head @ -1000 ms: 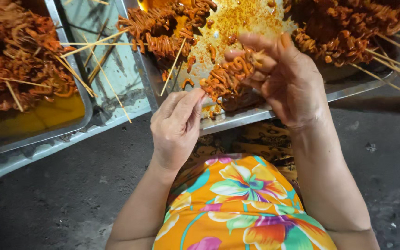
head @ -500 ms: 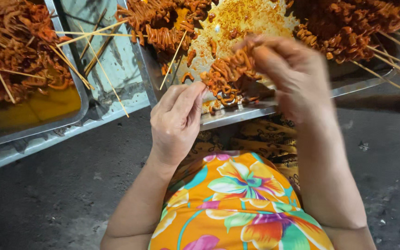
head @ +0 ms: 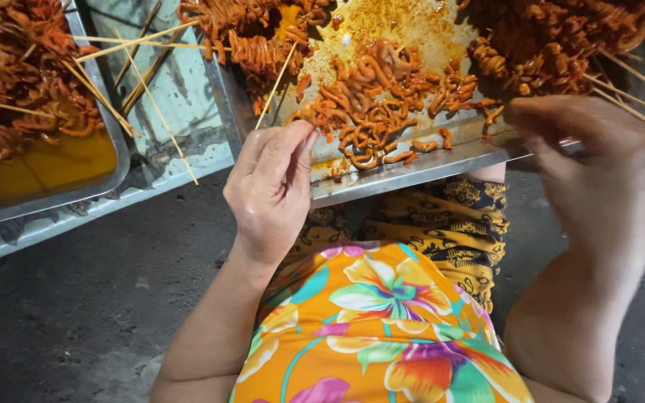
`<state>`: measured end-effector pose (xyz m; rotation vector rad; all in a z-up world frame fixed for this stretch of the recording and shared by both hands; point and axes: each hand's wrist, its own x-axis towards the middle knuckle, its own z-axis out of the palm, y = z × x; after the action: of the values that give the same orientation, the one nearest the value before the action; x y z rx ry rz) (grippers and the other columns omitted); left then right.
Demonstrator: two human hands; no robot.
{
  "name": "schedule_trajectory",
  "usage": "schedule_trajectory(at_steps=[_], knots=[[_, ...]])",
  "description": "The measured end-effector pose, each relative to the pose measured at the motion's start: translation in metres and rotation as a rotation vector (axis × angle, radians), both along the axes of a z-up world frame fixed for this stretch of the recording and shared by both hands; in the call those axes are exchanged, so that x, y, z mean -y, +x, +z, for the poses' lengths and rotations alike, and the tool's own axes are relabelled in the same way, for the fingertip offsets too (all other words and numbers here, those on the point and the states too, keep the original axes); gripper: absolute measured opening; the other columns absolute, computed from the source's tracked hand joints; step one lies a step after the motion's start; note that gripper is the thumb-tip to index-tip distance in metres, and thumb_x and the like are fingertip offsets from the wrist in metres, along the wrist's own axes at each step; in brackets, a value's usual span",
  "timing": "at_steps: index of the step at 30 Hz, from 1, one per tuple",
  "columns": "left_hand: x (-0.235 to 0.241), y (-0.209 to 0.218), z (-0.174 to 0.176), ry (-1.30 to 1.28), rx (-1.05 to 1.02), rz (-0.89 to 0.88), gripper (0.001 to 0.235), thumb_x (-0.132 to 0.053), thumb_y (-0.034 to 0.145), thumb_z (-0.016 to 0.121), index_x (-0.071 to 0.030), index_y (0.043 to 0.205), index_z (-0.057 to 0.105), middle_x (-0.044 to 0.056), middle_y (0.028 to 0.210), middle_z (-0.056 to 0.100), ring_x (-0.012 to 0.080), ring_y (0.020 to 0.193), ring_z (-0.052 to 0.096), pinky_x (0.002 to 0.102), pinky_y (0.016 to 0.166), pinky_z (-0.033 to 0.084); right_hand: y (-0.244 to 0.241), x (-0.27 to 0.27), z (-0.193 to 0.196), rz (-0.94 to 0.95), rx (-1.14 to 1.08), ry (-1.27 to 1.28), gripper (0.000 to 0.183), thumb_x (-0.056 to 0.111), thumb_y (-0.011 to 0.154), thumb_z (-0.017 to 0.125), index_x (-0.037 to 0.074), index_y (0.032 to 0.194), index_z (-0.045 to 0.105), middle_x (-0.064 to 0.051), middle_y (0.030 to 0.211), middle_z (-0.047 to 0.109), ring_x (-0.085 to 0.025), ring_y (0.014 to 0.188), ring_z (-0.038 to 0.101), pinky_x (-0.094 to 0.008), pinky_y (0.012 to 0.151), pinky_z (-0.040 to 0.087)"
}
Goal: The person threads pieces of marinated meat onto wooden skewers by hand, gathering the meat from a metal tray and placing the finished skewers onto another tray.
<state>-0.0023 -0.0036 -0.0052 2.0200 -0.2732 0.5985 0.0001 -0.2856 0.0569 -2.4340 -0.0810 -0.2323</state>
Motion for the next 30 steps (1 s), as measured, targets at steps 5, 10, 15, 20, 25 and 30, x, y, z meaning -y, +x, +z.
schedule_trajectory(at_steps=[5, 10, 15, 20, 25, 30], knots=[[0.0, 0.001, -0.001, 0.013, 0.022, 0.003, 0.018, 0.005, 0.104, 0.077, -0.001, 0.118, 0.068, 0.01, 0.101, 0.067, 0.0149, 0.079, 0.066, 0.024, 0.068, 0.053, 0.01, -0.011, -0.016, 0.088, 0.047, 0.049, 0.029, -0.01, 0.093, 0.07, 0.002, 0.118, 0.073, -0.014, 0.112, 0.072, -0.019, 0.096, 0.073, -0.03, 0.083, 0.061], [-0.001, 0.001, -0.002, 0.004, 0.007, -0.005, 0.019, 0.006, 0.101, 0.078, -0.001, 0.116, 0.068, 0.01, 0.097, 0.066, 0.0149, 0.075, 0.064, 0.024, 0.065, 0.052, 0.023, -0.019, -0.033, 0.187, 0.123, -0.218, 0.02, 0.0, 0.098, 0.077, 0.005, 0.117, 0.076, -0.014, 0.114, 0.074, -0.027, 0.1, 0.073, -0.039, 0.086, 0.06], [-0.001, 0.001, -0.002, 0.057, 0.014, -0.007, 0.018, 0.005, 0.099, 0.077, -0.001, 0.113, 0.068, 0.012, 0.098, 0.067, 0.0211, 0.08, 0.066, 0.028, 0.069, 0.053, 0.032, -0.022, -0.049, 0.217, 0.102, -0.375, 0.02, 0.012, 0.099, 0.076, 0.012, 0.118, 0.08, -0.016, 0.119, 0.072, -0.033, 0.103, 0.07, -0.043, 0.085, 0.058], [0.0, 0.007, 0.022, 0.047, -0.067, 0.002, 0.015, 0.006, 0.092, 0.075, -0.001, 0.105, 0.069, 0.014, 0.088, 0.066, 0.0264, 0.073, 0.064, 0.033, 0.067, 0.052, 0.045, -0.032, -0.038, 0.181, 0.02, -0.389, 0.009, 0.014, 0.085, 0.077, 0.016, 0.094, 0.08, -0.013, 0.112, 0.074, -0.031, 0.098, 0.072, -0.042, 0.08, 0.059], [-0.003, 0.004, 0.017, 0.059, 0.039, -0.018, 0.017, 0.004, 0.093, 0.073, -0.002, 0.107, 0.066, 0.015, 0.096, 0.067, 0.0306, 0.084, 0.067, 0.035, 0.074, 0.054, 0.045, -0.043, -0.043, 0.079, -0.208, -0.141, 0.027, 0.02, 0.09, 0.077, 0.01, 0.115, 0.071, -0.012, 0.104, 0.075, -0.026, 0.082, 0.071, -0.035, 0.079, 0.058], [0.0, 0.009, 0.026, 0.042, -0.005, 0.017, 0.014, 0.001, 0.09, 0.075, -0.003, 0.103, 0.07, 0.013, 0.089, 0.068, 0.0295, 0.076, 0.066, 0.036, 0.067, 0.053, 0.058, -0.052, -0.058, 0.087, -0.323, 0.576, 0.016, 0.012, 0.088, 0.076, 0.003, 0.101, 0.074, -0.002, 0.089, 0.076, -0.009, 0.081, 0.068, -0.026, 0.075, 0.058]])
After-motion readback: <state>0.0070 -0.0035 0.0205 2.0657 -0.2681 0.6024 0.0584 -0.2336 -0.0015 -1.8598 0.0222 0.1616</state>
